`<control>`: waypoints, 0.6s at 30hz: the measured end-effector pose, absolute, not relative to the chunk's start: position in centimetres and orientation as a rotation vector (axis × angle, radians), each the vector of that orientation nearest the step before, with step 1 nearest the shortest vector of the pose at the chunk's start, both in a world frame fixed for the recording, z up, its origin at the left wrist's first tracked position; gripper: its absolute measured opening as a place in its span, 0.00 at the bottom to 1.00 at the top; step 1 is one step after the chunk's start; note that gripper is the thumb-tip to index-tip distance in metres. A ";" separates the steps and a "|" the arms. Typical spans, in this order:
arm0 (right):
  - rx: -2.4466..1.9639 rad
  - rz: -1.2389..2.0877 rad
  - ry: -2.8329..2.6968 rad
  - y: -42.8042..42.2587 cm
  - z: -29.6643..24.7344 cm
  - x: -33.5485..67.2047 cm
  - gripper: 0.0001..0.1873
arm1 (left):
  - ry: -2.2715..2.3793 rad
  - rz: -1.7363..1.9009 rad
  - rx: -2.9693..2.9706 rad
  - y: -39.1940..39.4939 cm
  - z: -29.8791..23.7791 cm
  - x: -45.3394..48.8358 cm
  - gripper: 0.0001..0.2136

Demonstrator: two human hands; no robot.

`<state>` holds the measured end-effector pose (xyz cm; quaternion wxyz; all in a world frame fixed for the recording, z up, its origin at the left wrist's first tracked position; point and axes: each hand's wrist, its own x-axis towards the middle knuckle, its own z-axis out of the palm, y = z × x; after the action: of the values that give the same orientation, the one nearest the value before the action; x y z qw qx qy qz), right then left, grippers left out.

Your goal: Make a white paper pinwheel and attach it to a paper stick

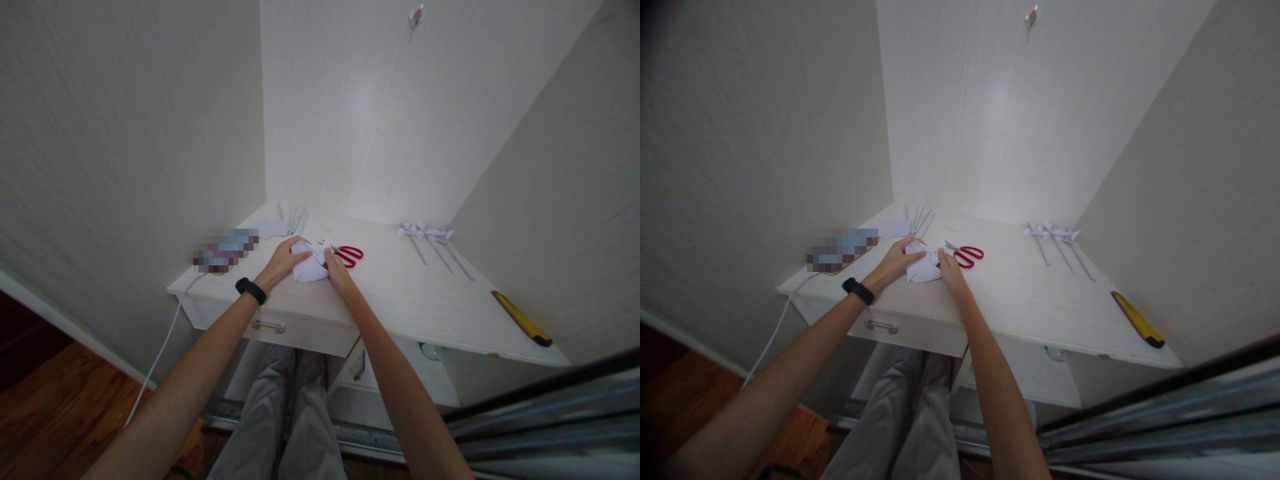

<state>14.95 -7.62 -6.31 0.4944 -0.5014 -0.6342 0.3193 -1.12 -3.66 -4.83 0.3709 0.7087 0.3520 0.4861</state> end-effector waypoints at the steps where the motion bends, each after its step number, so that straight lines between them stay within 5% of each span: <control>1: -1.226 0.746 -1.553 -7.7 -6.3 14.9 0.31 | 0.904 1.250 1.822 -3.7 -4.8 -1.1 0.13; 18: -1.263 0.621 -1.644 -7.5 -6.5 14.7 0.24 | 0.902 1.219 1.871 -4.2 -4.4 -1.0 0.12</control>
<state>14.69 -7.46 -6.47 0.4696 -0.5152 -0.6707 0.2535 -1.03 -4.15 -4.36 0.3586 0.7253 0.3496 0.4724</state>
